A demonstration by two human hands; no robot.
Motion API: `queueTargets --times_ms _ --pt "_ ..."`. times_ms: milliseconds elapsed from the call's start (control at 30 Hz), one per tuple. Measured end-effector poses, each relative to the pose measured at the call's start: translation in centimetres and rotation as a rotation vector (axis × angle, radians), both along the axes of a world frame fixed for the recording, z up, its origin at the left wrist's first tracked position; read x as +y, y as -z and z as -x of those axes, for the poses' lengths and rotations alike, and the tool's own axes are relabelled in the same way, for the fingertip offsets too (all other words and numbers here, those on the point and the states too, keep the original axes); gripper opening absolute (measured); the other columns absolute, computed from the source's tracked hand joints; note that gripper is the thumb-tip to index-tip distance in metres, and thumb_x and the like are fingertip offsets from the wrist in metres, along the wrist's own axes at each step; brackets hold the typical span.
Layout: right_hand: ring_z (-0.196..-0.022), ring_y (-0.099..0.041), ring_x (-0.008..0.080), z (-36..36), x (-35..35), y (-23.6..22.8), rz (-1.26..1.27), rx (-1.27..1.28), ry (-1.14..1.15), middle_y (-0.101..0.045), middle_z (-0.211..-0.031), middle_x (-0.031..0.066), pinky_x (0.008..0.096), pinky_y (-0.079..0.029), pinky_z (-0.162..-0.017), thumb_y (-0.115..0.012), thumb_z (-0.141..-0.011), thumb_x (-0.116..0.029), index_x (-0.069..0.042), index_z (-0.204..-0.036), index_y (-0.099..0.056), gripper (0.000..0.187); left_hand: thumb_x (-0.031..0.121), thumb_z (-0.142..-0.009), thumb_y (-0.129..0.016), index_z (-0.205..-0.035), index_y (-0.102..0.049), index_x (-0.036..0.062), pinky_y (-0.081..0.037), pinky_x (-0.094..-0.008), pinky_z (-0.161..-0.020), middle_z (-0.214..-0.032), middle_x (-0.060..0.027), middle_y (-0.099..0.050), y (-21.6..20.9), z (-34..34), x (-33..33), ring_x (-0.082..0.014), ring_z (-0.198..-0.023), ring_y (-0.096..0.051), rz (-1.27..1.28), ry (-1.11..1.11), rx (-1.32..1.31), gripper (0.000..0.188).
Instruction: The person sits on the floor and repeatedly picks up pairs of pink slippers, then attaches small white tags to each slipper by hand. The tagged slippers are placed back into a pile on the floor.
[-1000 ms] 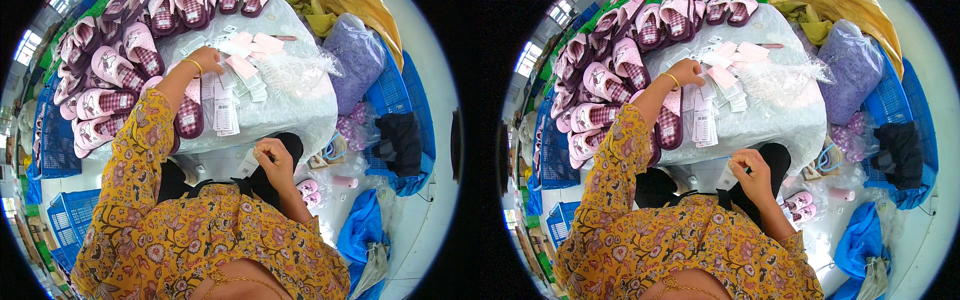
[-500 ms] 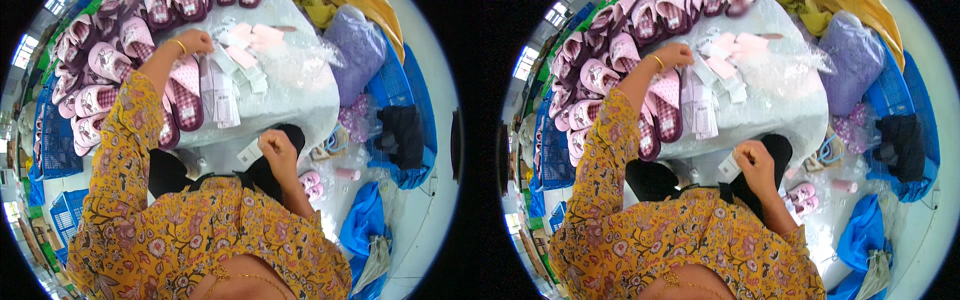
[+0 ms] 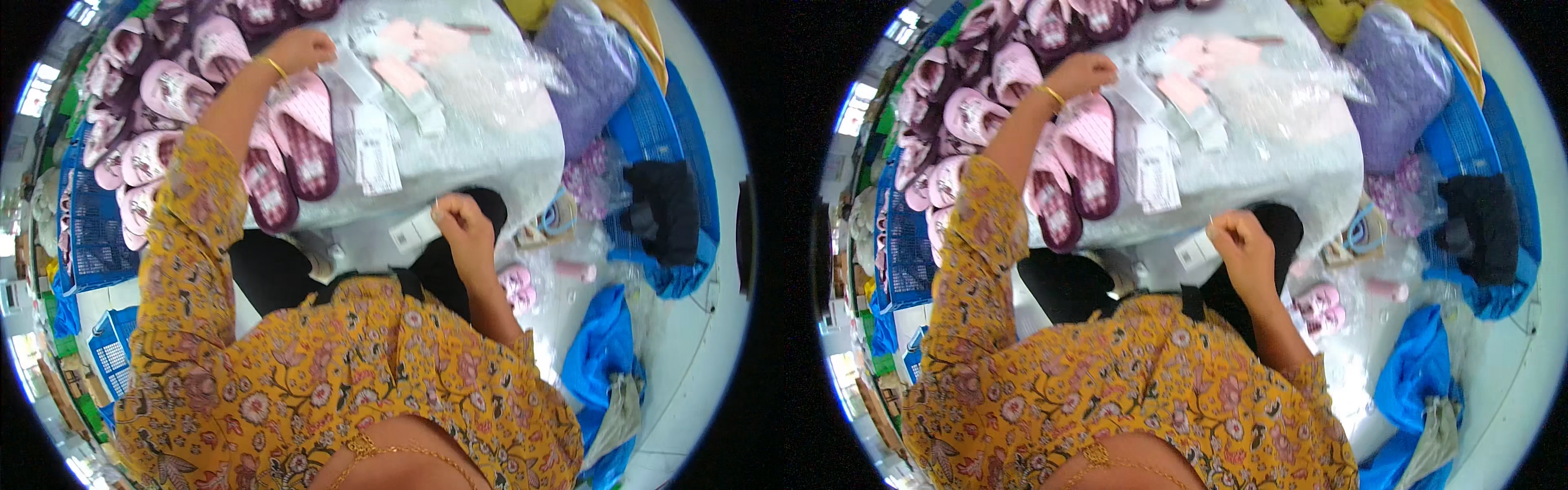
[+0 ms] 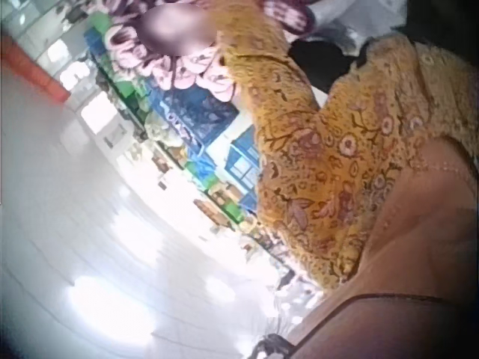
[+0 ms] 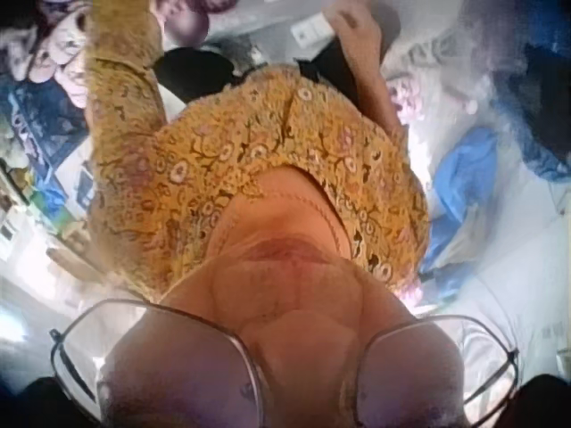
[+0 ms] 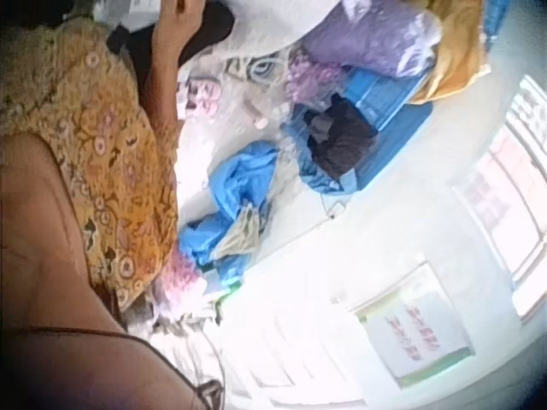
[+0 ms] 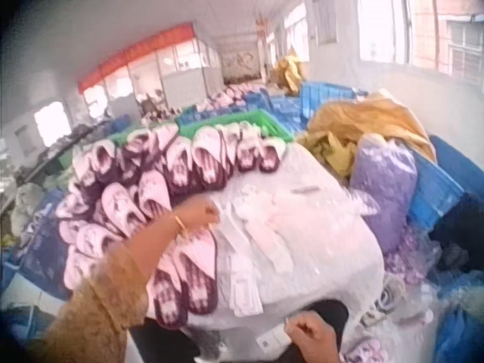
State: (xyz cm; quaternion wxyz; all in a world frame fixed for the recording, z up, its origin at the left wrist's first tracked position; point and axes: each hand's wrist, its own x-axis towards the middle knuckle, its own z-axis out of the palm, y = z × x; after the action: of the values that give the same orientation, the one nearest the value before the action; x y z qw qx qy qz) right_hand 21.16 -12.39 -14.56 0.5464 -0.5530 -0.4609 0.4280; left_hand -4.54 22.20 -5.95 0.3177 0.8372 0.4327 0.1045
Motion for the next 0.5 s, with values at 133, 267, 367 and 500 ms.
queueTargets --times_ms 133,267,367,500 --pt "-0.077 -0.052 0.0063 0.8 0.2 -1.1 0.000 0.072 -0.028 -0.059 -0.096 0.0013 0.0221 -0.044 -0.069 -0.067 -0.090 -0.005 -0.001 -0.094 -0.064 0.007 0.020 -0.084 -0.071 -0.090 -0.065 -0.0003 -0.049 -0.0262 -0.057 -0.074 -0.0033 -0.064 -1.8 -0.1 -3.4 -0.0092 -0.062 -0.059 -0.117 -0.096 0.030 0.021" --pt "-0.078 -0.054 0.0065 1.2 0.7 -1.9 -0.050 0.012 -0.052 -0.060 -0.096 0.0016 0.0219 -0.045 -0.070 -0.067 -0.090 -0.006 0.000 -0.092 -0.064 0.007 0.013 -0.086 -0.068 -0.093 -0.062 -0.0014 -0.049 -0.0256 -0.059 -0.078 -0.0039 -0.064 -3.6 0.5 -5.6 -0.0095 -0.063 -0.059 -0.080 -0.141 -0.093 0.017" --pt "-0.078 -0.055 0.0068 1.3 1.6 -3.2 -0.099 -0.039 -0.073 -0.061 -0.091 0.0008 0.0220 -0.046 -0.070 -0.068 -0.089 -0.007 -0.001 -0.093 -0.065 0.008 0.009 -0.089 -0.064 -0.099 -0.062 -0.0010 -0.050 -0.0246 -0.065 -0.081 -0.0036 -0.064 -4.5 0.6 -7.7 -0.0086 -0.070 -0.059 -0.092 -0.145 -0.201 0.015" --pt "-0.074 -0.056 0.0070 2.2 3.9 -6.7 -0.055 0.011 -0.097 -0.062 -0.084 0.0003 0.0221 -0.046 -0.069 -0.071 -0.087 -0.008 -0.001 -0.106 -0.062 0.022 0.008 -0.091 -0.061 -0.108 -0.064 -0.0014 -0.050 -0.0247 -0.069 -0.088 -0.0026 -0.066 -5.8 -0.2 -11.8 -0.0094 -0.074 -0.060 -0.124 -0.110 -0.249 0.019"
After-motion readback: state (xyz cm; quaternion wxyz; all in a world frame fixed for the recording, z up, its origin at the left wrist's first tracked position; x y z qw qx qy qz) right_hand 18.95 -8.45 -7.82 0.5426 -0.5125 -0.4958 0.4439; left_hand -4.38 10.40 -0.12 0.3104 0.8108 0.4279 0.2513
